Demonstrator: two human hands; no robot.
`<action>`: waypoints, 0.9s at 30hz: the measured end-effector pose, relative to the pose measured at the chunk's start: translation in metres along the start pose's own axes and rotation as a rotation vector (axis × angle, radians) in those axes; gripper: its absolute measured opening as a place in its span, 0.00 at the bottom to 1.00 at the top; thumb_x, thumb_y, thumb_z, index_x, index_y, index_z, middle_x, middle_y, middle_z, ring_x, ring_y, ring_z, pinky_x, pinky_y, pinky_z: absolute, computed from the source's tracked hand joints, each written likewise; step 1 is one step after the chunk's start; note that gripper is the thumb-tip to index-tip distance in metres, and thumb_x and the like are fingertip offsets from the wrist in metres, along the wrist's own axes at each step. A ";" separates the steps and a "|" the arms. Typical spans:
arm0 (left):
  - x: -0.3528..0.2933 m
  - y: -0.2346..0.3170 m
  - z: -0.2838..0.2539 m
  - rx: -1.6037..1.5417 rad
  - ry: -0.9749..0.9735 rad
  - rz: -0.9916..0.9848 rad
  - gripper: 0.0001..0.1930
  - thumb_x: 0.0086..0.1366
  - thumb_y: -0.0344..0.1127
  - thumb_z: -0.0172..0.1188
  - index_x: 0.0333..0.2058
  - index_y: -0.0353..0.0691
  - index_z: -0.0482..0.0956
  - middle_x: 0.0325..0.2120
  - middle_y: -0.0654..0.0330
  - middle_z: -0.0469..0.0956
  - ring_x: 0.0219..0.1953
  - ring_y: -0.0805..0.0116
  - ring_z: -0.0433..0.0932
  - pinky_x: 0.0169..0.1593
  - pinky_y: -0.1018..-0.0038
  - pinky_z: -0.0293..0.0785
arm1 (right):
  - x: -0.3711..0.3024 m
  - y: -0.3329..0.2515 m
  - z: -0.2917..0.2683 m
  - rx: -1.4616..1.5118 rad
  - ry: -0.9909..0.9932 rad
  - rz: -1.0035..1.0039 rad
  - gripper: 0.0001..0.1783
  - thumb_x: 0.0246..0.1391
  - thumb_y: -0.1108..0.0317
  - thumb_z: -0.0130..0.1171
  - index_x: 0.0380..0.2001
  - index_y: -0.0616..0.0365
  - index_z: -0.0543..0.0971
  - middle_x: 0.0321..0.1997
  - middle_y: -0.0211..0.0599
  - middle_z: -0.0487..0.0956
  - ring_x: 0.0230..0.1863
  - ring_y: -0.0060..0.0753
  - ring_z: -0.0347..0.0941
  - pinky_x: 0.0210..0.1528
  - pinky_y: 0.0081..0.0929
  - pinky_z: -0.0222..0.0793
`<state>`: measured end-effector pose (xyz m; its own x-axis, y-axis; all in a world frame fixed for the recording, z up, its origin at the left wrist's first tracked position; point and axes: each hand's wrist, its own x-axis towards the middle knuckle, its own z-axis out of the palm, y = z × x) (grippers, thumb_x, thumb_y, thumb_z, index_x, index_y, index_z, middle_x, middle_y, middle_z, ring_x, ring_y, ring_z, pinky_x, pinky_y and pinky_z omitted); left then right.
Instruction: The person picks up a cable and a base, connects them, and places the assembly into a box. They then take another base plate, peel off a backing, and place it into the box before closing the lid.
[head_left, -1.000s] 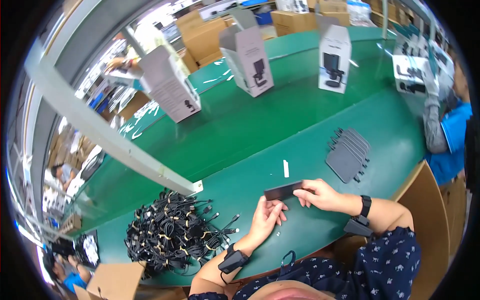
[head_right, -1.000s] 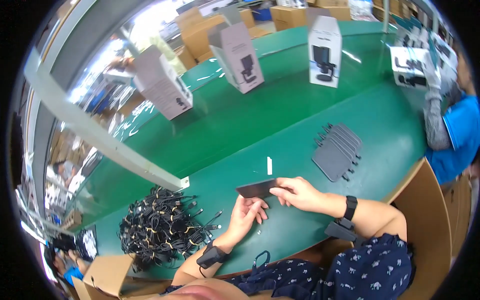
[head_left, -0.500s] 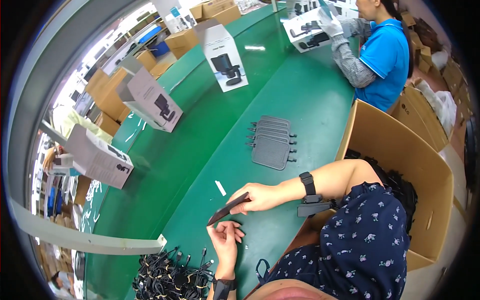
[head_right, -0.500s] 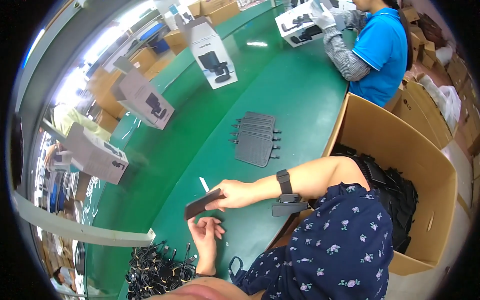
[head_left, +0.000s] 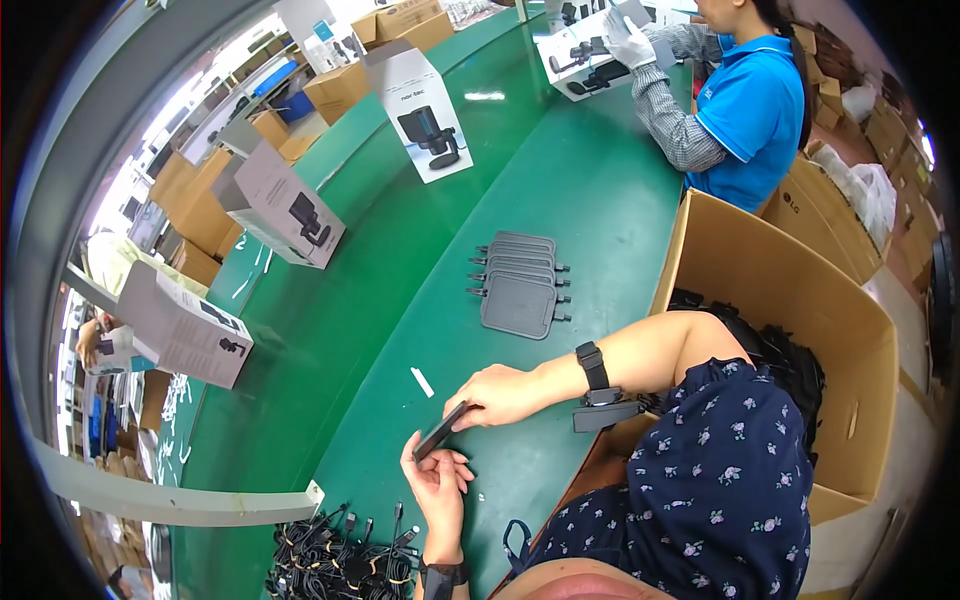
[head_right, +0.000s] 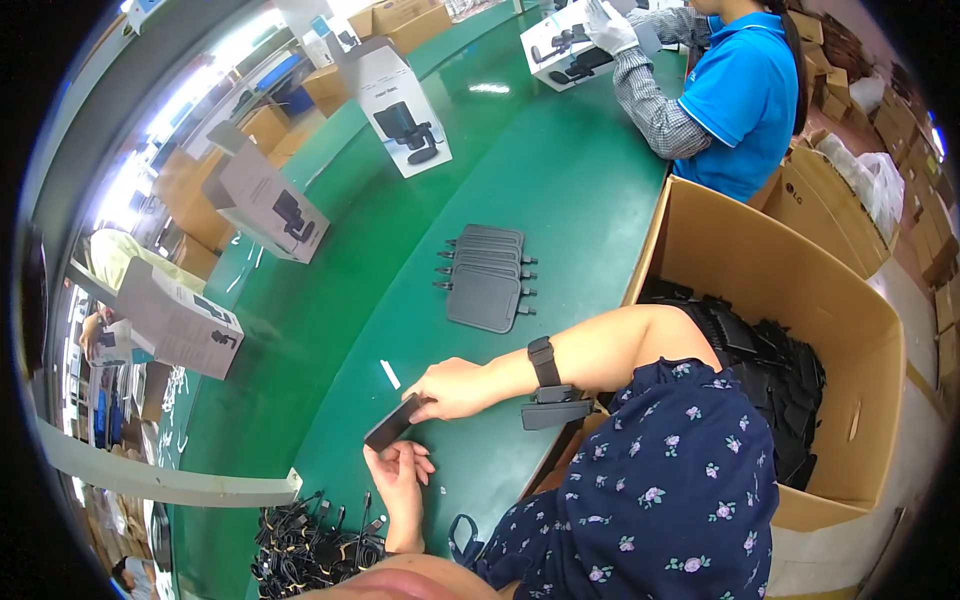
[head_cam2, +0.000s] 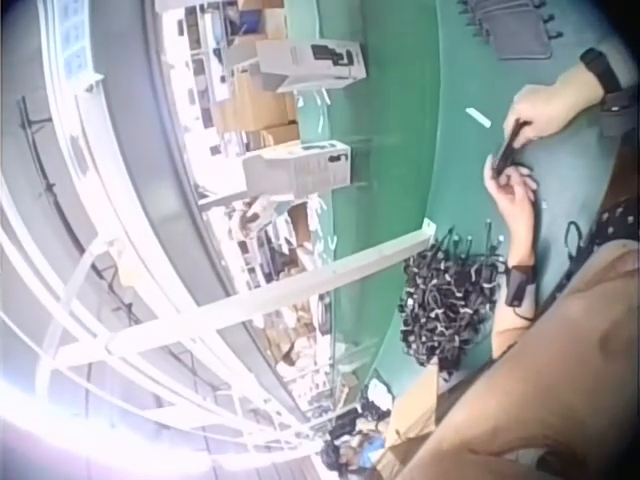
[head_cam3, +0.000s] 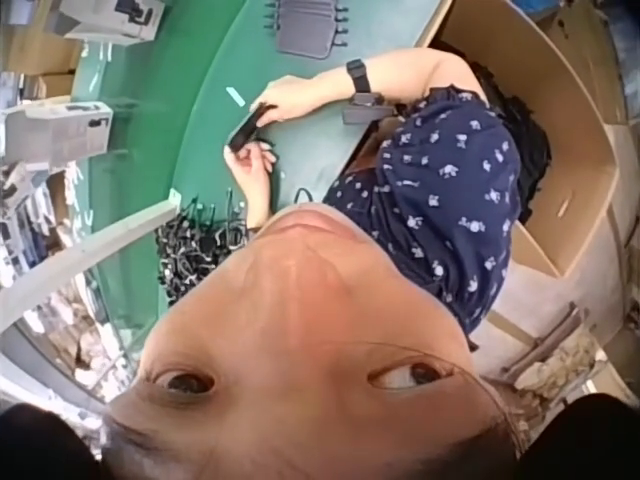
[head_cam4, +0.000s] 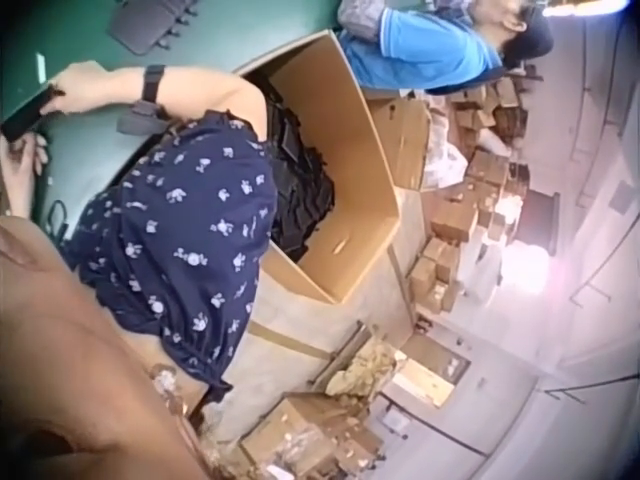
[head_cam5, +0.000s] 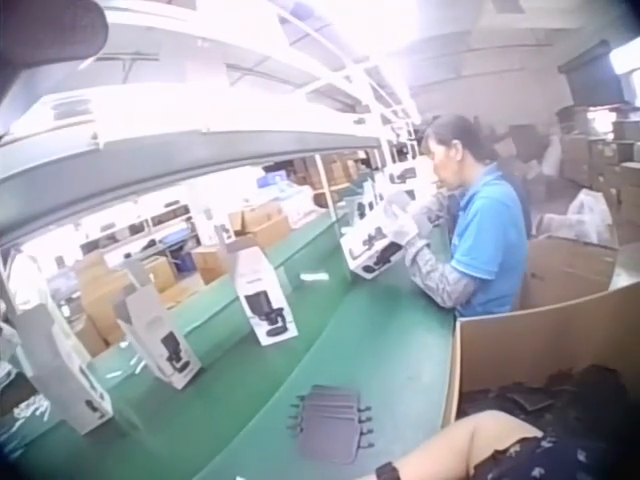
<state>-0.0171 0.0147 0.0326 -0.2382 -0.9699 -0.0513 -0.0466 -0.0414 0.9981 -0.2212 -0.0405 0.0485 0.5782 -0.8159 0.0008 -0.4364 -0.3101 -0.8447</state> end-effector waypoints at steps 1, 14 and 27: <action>-0.001 0.001 0.000 -0.001 0.001 -0.001 0.23 0.66 0.27 0.46 0.56 0.41 0.49 0.25 0.57 0.72 0.18 0.77 0.70 0.17 0.87 0.62 | 0.001 0.000 0.001 0.000 -0.002 0.001 0.15 0.52 0.57 0.56 0.42 0.49 0.76 0.30 0.37 0.80 0.31 0.36 0.76 0.32 0.31 0.68; -0.002 -0.001 -0.004 -0.033 0.007 0.000 0.24 0.66 0.26 0.45 0.57 0.41 0.46 0.26 0.56 0.72 0.19 0.76 0.69 0.18 0.87 0.63 | 0.005 -0.011 0.001 0.278 0.413 -0.358 0.10 0.54 0.59 0.54 0.39 0.46 0.77 0.22 0.32 0.77 0.23 0.26 0.72 0.27 0.25 0.65; -0.003 0.001 -0.007 -0.020 0.004 0.008 0.24 0.65 0.24 0.45 0.57 0.42 0.49 0.25 0.57 0.73 0.18 0.77 0.70 0.19 0.87 0.63 | 0.004 -0.001 0.007 -0.093 -0.009 -0.117 0.14 0.55 0.53 0.50 0.39 0.48 0.76 0.23 0.40 0.77 0.27 0.45 0.74 0.30 0.38 0.68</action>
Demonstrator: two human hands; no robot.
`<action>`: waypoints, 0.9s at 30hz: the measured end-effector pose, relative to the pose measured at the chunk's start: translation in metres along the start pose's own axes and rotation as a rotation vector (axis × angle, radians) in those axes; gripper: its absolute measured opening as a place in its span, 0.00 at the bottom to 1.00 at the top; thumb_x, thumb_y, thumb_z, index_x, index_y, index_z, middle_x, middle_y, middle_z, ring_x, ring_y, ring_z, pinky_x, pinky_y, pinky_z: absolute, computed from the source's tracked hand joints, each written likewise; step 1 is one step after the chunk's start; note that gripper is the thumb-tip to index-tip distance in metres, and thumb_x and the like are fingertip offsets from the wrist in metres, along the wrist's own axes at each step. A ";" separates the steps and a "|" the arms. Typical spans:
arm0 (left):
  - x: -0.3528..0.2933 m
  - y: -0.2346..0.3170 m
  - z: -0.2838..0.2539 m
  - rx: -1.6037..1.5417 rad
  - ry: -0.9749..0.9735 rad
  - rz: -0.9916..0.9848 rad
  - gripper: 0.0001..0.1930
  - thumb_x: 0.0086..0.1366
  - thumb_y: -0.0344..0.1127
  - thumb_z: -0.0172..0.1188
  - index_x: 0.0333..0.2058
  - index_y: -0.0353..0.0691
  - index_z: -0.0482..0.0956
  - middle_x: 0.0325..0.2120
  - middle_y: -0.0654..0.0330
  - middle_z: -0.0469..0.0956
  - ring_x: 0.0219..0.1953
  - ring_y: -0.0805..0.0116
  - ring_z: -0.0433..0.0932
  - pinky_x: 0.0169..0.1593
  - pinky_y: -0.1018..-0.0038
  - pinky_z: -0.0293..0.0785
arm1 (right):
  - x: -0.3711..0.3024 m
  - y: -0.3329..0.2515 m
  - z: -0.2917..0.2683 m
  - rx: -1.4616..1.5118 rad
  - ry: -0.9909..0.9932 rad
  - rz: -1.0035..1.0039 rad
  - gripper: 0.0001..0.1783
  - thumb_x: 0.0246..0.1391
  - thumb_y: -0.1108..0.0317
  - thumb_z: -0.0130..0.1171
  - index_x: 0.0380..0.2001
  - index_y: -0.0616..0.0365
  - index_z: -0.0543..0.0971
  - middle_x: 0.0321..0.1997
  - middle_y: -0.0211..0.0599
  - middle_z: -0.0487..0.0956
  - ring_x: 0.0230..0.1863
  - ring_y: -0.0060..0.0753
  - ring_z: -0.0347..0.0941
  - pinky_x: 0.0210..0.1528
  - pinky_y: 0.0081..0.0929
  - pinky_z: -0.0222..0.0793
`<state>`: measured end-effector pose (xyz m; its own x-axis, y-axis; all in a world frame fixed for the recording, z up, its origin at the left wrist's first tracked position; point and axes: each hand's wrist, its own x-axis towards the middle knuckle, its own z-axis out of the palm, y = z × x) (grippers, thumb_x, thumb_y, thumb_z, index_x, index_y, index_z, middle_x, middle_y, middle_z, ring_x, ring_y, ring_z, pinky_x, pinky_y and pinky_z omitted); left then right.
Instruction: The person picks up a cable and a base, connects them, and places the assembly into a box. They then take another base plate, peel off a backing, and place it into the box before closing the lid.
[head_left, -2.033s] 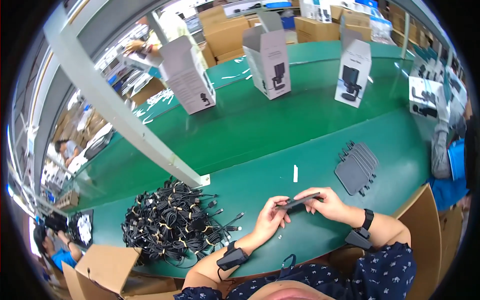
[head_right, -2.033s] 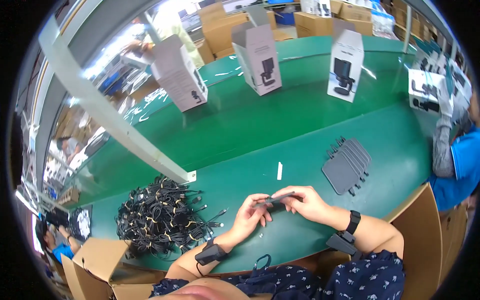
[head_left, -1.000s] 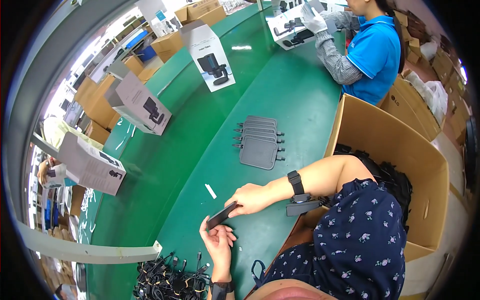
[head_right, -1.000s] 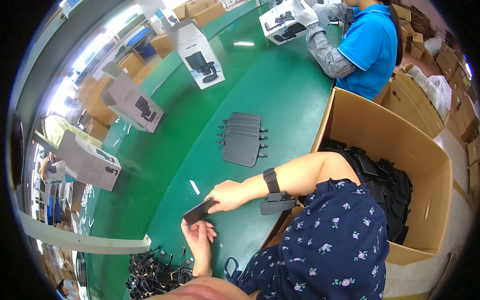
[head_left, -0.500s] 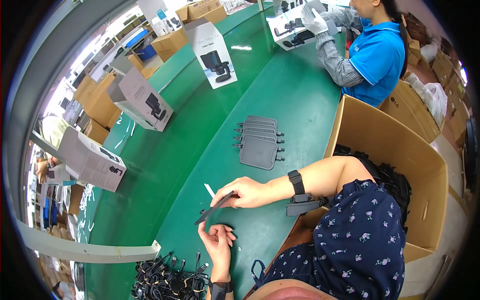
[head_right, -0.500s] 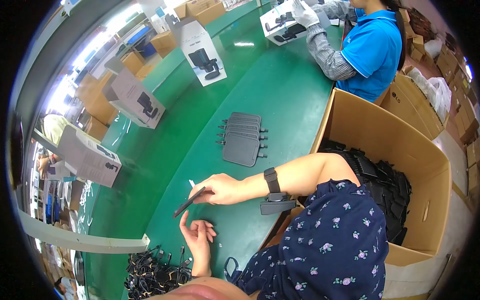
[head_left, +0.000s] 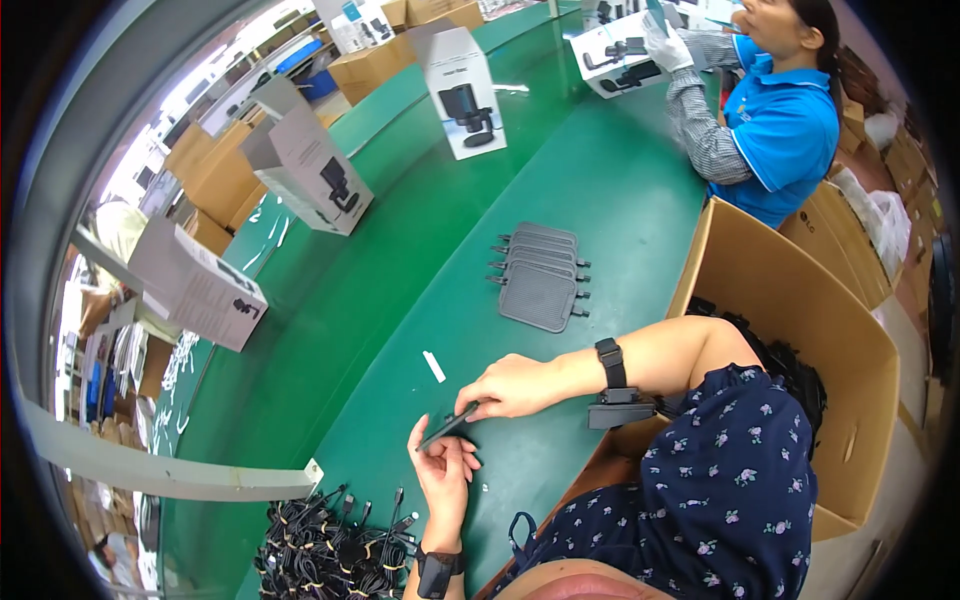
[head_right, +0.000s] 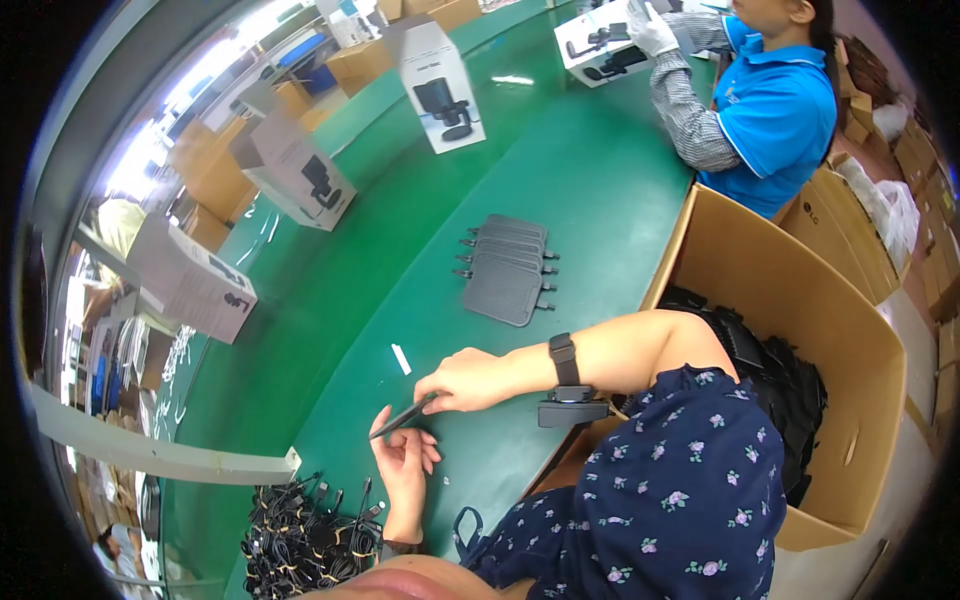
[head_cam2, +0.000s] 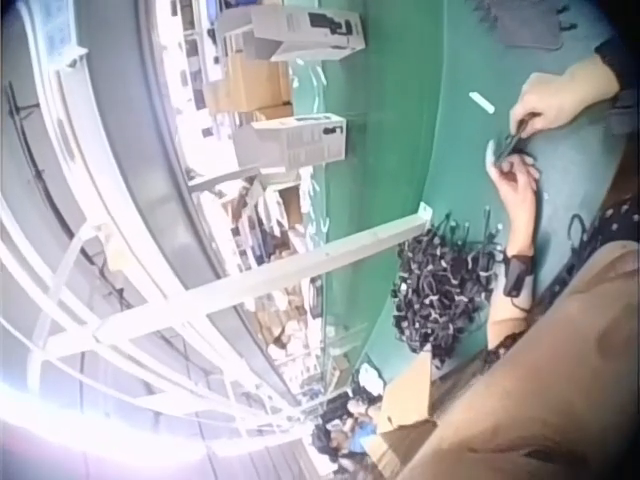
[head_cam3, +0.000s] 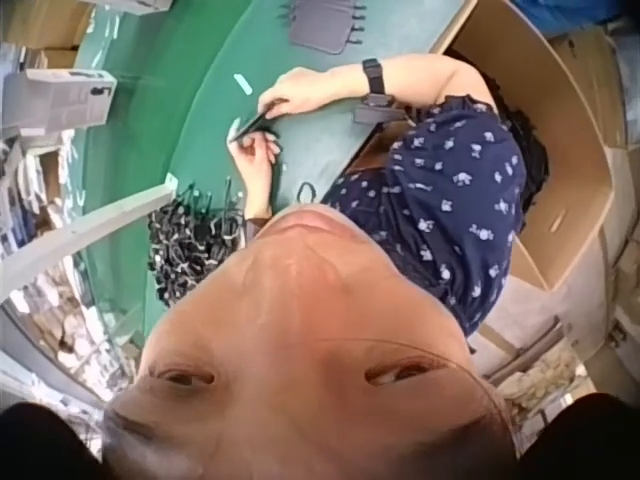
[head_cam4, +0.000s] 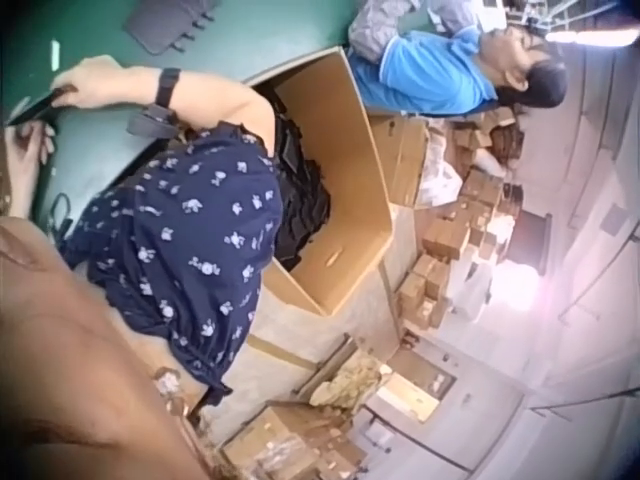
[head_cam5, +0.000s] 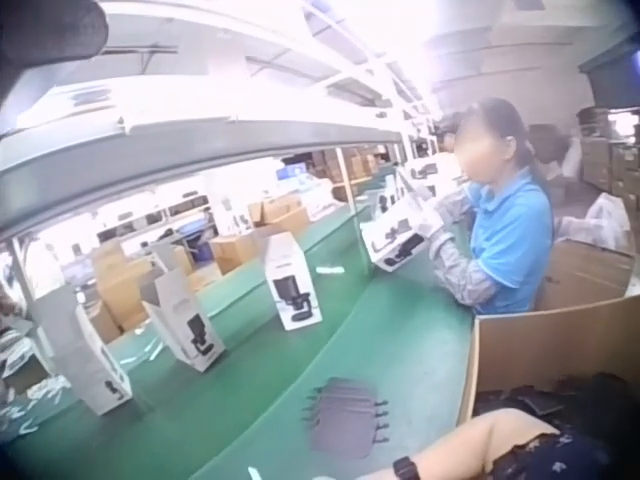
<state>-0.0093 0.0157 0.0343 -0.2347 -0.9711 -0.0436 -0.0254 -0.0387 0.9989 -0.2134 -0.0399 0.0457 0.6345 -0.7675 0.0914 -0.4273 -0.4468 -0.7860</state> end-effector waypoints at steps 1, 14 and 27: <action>0.001 -0.003 -0.003 -0.010 -0.021 -0.006 0.24 0.65 0.24 0.45 0.57 0.42 0.48 0.26 0.57 0.73 0.19 0.77 0.70 0.19 0.87 0.63 | 0.002 0.000 0.000 -0.030 0.007 0.010 0.15 0.56 0.53 0.49 0.39 0.49 0.76 0.23 0.40 0.77 0.28 0.44 0.75 0.29 0.38 0.67; 0.003 -0.015 -0.017 -0.051 -0.019 -0.016 0.25 0.65 0.26 0.46 0.57 0.39 0.45 0.27 0.55 0.72 0.20 0.76 0.70 0.19 0.87 0.64 | 0.015 -0.011 -0.001 0.221 0.279 -0.033 0.10 0.57 0.60 0.52 0.38 0.52 0.76 0.19 0.30 0.75 0.19 0.26 0.71 0.23 0.26 0.65; 0.003 -0.029 -0.026 -0.095 -0.004 -0.015 0.24 0.64 0.23 0.44 0.56 0.40 0.48 0.27 0.58 0.72 0.21 0.79 0.70 0.20 0.87 0.63 | 0.022 0.000 0.016 0.121 0.136 0.020 0.13 0.54 0.66 0.52 0.44 0.45 0.73 0.21 0.30 0.76 0.22 0.31 0.73 0.25 0.29 0.65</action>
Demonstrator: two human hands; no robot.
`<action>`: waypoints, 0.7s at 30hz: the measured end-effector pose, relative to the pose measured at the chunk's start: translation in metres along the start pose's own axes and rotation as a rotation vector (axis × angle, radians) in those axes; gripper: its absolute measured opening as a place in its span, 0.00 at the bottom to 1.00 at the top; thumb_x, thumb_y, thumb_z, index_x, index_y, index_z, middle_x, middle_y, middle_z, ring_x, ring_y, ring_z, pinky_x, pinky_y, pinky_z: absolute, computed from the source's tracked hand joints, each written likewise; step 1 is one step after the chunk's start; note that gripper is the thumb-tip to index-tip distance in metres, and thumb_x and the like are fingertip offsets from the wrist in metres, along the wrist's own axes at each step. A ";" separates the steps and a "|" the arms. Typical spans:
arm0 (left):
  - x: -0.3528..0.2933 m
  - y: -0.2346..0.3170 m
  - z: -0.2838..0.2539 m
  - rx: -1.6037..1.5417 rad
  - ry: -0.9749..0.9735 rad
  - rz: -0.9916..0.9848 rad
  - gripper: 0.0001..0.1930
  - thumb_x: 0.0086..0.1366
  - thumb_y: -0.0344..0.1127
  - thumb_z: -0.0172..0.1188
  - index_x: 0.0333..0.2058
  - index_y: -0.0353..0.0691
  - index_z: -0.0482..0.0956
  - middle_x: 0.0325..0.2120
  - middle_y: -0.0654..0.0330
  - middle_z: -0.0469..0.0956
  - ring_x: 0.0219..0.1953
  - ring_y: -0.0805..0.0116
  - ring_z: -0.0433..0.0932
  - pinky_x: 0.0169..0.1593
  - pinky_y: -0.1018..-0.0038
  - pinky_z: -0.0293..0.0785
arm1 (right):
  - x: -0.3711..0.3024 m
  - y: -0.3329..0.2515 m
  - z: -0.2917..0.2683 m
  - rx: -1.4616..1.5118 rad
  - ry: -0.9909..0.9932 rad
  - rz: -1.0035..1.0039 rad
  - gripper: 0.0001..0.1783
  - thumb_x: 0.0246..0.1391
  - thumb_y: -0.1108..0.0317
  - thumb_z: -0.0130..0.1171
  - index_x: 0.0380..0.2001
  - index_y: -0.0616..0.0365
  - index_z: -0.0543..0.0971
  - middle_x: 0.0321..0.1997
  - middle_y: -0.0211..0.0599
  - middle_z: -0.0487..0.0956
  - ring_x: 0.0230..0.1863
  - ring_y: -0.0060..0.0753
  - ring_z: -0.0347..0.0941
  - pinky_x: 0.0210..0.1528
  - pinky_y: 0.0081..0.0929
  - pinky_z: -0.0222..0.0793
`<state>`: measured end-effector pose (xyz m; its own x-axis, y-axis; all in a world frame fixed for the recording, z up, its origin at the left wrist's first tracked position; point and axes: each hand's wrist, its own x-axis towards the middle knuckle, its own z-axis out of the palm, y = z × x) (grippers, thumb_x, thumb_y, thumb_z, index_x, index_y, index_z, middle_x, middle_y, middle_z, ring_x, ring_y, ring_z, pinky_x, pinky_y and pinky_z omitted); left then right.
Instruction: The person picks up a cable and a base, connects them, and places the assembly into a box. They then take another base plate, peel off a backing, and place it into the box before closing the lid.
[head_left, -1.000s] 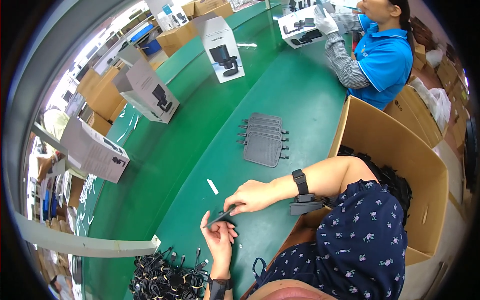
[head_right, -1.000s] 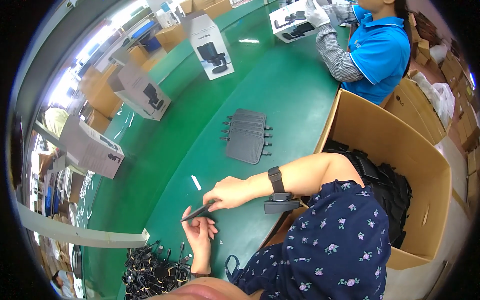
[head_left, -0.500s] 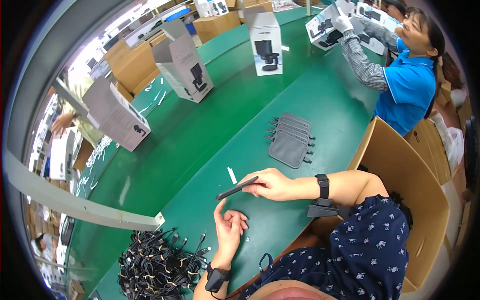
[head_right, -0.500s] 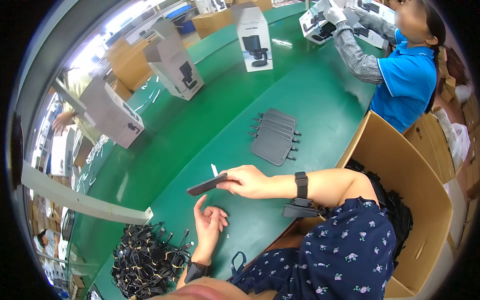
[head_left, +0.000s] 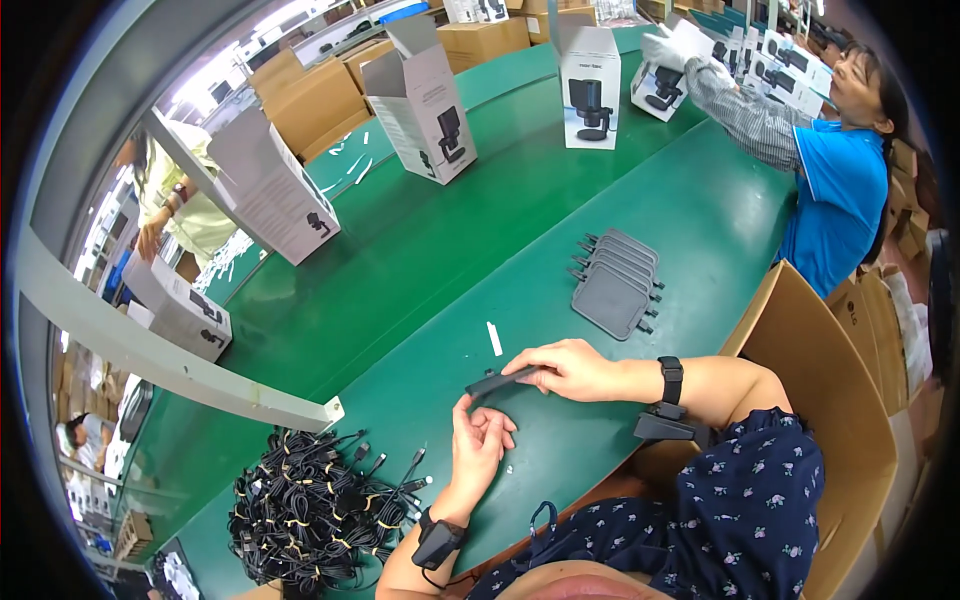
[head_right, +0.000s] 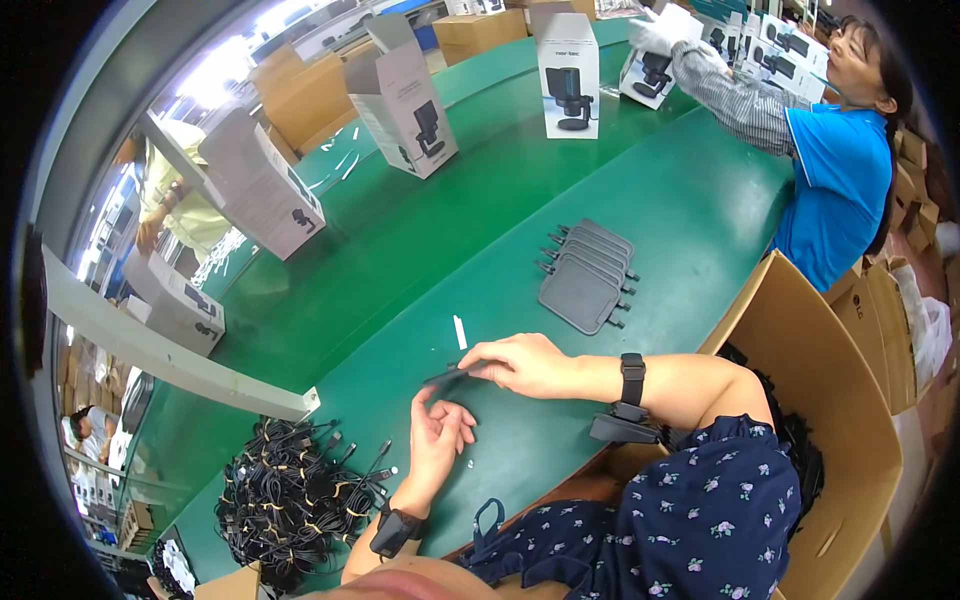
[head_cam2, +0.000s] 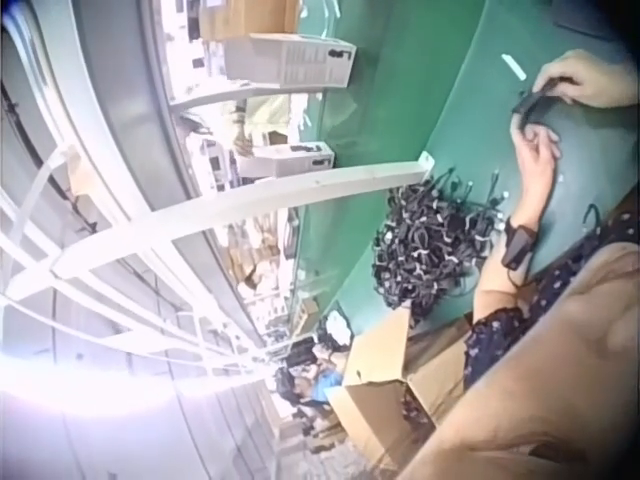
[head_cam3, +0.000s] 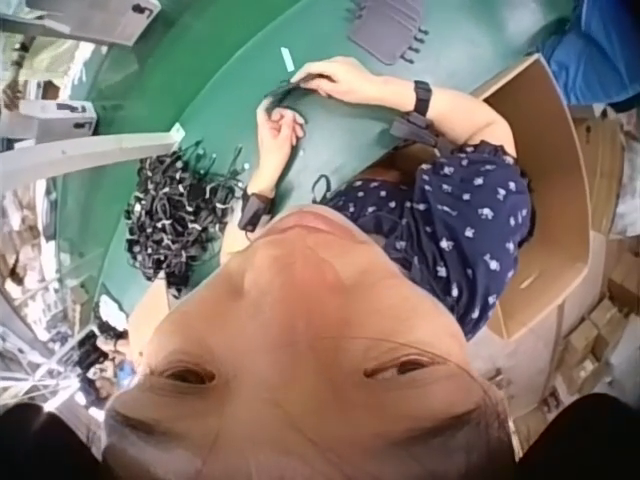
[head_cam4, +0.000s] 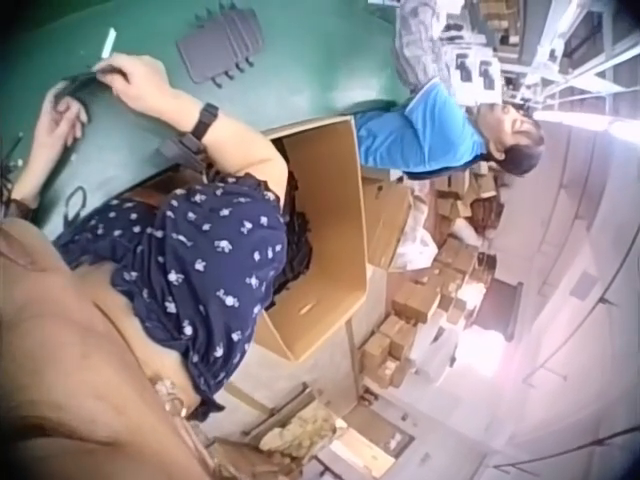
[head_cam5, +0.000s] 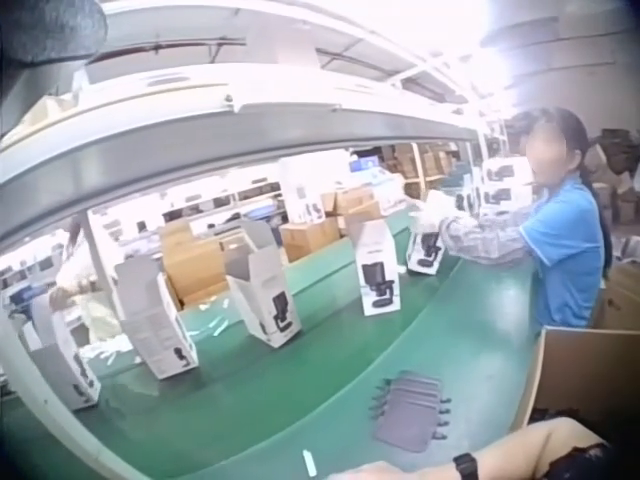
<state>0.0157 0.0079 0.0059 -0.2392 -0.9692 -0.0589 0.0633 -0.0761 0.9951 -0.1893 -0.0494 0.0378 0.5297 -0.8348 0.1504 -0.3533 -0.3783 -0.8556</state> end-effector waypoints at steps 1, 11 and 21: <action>0.000 0.001 -0.001 0.028 -0.018 0.001 0.24 0.64 0.23 0.44 0.56 0.40 0.47 0.27 0.58 0.72 0.21 0.79 0.70 0.20 0.87 0.63 | 0.001 -0.004 -0.001 -0.020 0.012 0.039 0.11 0.55 0.65 0.51 0.43 0.47 0.73 0.19 0.30 0.75 0.21 0.29 0.72 0.24 0.29 0.65; 0.001 -0.003 -0.003 0.013 -0.010 -0.013 0.29 0.64 0.25 0.45 0.59 0.44 0.42 0.26 0.59 0.72 0.20 0.79 0.70 0.19 0.88 0.63 | 0.000 -0.008 -0.002 0.348 0.204 -0.111 0.07 0.59 0.68 0.49 0.39 0.59 0.70 0.18 0.29 0.72 0.20 0.19 0.67 0.21 0.20 0.61; -0.001 -0.004 -0.010 0.086 -0.017 -0.006 0.28 0.65 0.26 0.45 0.58 0.42 0.41 0.27 0.56 0.73 0.21 0.77 0.72 0.19 0.87 0.65 | 0.000 -0.003 0.010 -0.219 -0.129 0.056 0.18 0.57 0.55 0.49 0.45 0.55 0.68 0.29 0.45 0.78 0.30 0.52 0.74 0.30 0.42 0.69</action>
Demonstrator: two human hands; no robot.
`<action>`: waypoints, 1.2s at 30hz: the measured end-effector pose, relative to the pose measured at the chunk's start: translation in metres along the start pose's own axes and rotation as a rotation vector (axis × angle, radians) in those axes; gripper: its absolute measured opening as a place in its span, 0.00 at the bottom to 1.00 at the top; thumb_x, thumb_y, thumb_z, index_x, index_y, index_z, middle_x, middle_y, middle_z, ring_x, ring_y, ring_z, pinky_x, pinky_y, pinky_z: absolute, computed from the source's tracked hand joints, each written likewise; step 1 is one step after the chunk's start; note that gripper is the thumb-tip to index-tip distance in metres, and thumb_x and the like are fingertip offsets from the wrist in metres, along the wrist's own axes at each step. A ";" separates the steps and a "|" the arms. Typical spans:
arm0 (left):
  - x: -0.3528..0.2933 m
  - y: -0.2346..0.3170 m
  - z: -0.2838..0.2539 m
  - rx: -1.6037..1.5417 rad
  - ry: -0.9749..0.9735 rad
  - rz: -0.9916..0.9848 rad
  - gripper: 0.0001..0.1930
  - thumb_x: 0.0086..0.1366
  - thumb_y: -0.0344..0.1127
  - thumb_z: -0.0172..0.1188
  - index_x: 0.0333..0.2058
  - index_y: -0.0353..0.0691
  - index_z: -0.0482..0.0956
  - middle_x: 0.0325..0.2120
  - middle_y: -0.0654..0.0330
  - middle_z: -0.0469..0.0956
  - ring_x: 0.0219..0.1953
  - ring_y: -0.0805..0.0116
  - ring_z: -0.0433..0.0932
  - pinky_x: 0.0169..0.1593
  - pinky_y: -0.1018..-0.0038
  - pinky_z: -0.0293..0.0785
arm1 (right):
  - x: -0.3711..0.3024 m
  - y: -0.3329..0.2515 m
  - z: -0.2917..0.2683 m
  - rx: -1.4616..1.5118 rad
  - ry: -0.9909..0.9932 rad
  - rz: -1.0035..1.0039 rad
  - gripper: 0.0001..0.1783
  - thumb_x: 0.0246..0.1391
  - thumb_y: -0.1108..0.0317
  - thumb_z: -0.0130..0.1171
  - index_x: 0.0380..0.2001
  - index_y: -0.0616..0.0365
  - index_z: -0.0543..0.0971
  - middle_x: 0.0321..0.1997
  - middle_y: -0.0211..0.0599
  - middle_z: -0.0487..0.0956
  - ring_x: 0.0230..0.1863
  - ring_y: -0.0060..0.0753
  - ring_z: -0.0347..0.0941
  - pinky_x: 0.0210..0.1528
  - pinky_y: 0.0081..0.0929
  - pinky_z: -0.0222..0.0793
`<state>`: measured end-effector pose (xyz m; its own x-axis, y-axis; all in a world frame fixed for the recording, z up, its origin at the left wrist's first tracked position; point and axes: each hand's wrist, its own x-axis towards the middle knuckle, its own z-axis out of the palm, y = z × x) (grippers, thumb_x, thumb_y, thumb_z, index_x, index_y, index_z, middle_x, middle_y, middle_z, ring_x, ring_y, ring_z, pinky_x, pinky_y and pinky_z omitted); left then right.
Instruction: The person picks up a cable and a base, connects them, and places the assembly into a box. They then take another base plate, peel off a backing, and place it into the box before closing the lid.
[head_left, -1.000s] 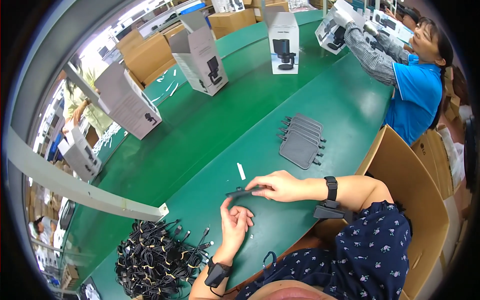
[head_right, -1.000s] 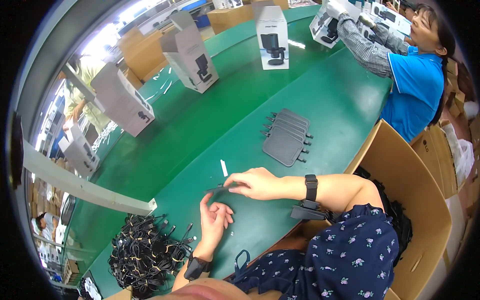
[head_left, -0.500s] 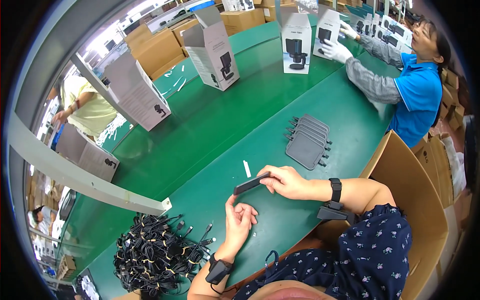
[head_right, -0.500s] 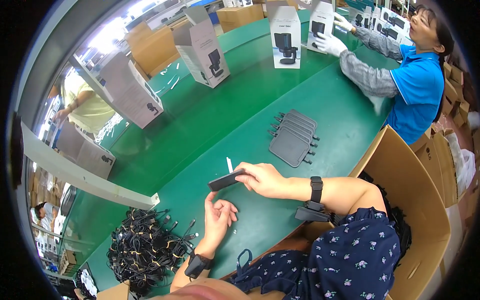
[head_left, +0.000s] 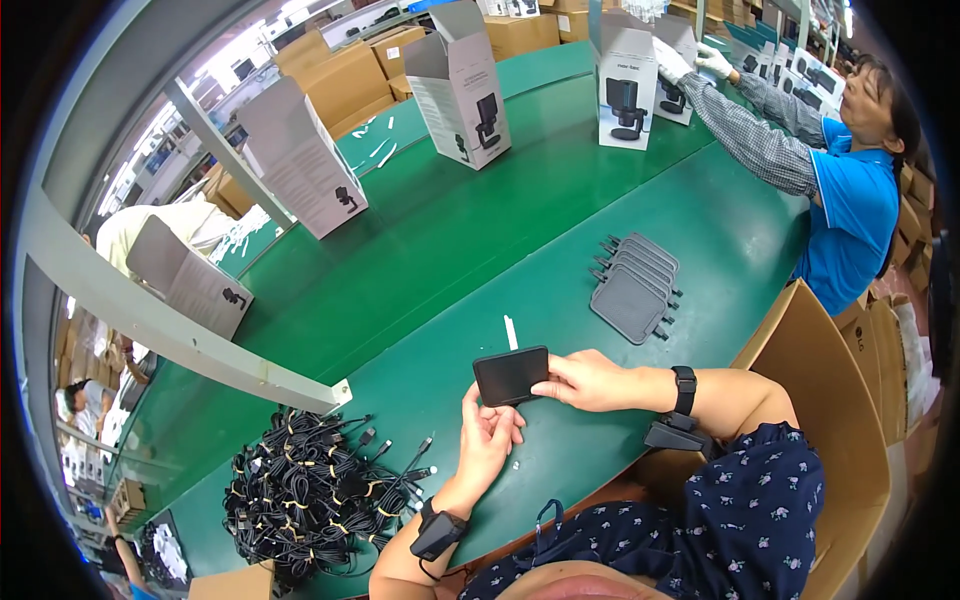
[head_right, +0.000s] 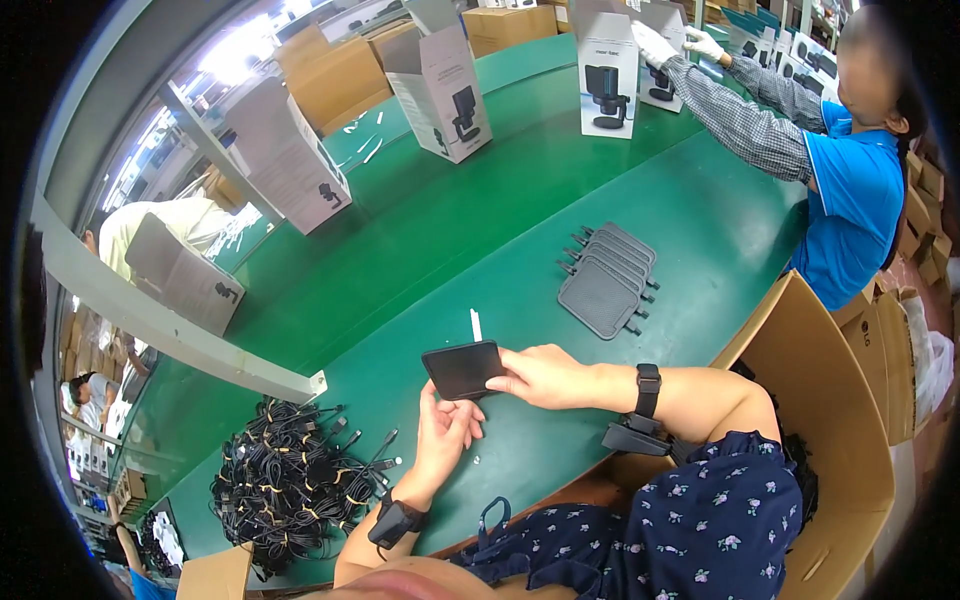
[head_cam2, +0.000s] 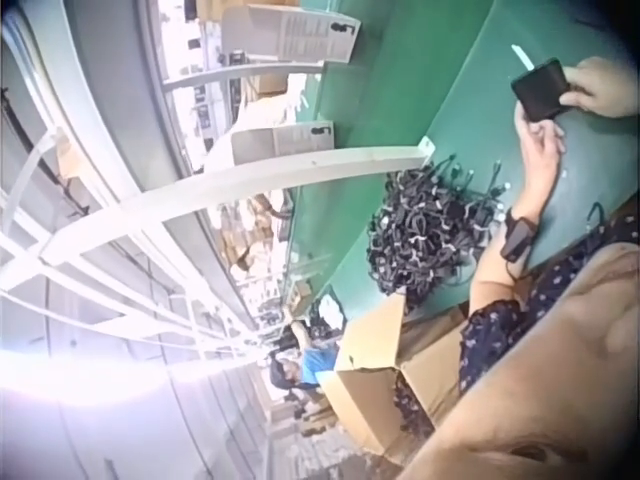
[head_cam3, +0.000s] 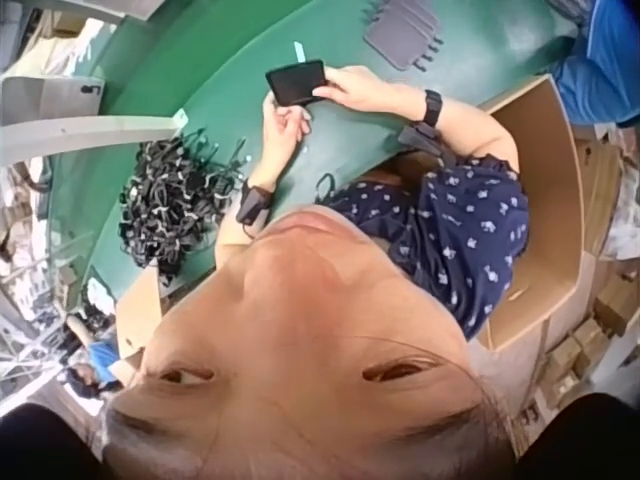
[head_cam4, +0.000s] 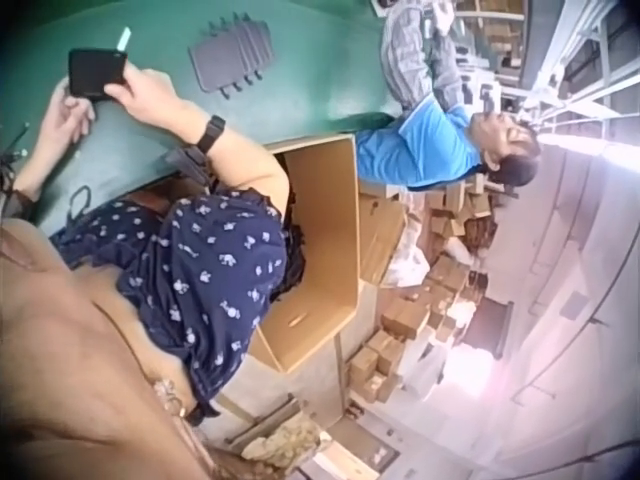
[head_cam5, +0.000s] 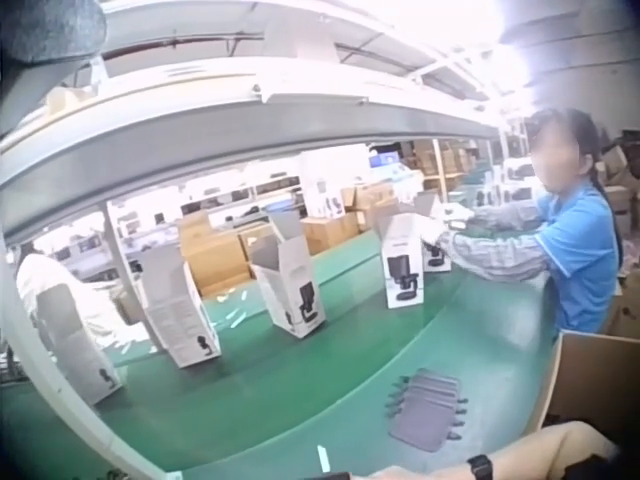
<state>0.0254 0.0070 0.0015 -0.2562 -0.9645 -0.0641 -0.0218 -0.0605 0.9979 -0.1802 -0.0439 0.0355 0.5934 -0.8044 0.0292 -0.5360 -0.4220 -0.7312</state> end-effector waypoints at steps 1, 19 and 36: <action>0.000 0.000 -0.001 -0.010 -0.001 -0.010 0.28 0.65 0.26 0.45 0.58 0.41 0.42 0.28 0.56 0.73 0.21 0.77 0.72 0.19 0.87 0.65 | 0.000 0.000 0.002 -0.001 -0.001 -0.002 0.18 0.57 0.55 0.49 0.45 0.55 0.68 0.29 0.45 0.78 0.30 0.52 0.74 0.30 0.42 0.69; 0.000 -0.002 0.004 -0.015 0.000 0.031 0.30 0.64 0.24 0.47 0.59 0.39 0.42 0.26 0.59 0.72 0.21 0.78 0.70 0.20 0.85 0.64 | -0.002 -0.007 -0.009 0.321 0.290 -0.041 0.15 0.51 0.74 0.50 0.43 0.49 0.73 0.28 0.36 0.77 0.28 0.36 0.74 0.30 0.29 0.68; -0.002 0.004 0.014 -0.026 0.004 0.015 0.29 0.64 0.23 0.45 0.59 0.35 0.41 0.26 0.58 0.71 0.21 0.77 0.69 0.24 0.84 0.66 | -0.011 -0.008 -0.017 0.534 0.320 -0.227 0.15 0.53 0.81 0.47 0.43 0.60 0.75 0.31 0.33 0.73 0.27 0.20 0.67 0.31 0.17 0.66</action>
<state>0.0120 0.0123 0.0053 -0.2529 -0.9663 -0.0491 0.0068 -0.0525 0.9986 -0.1931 -0.0391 0.0526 0.4047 -0.8392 0.3633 0.0014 -0.3967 -0.9179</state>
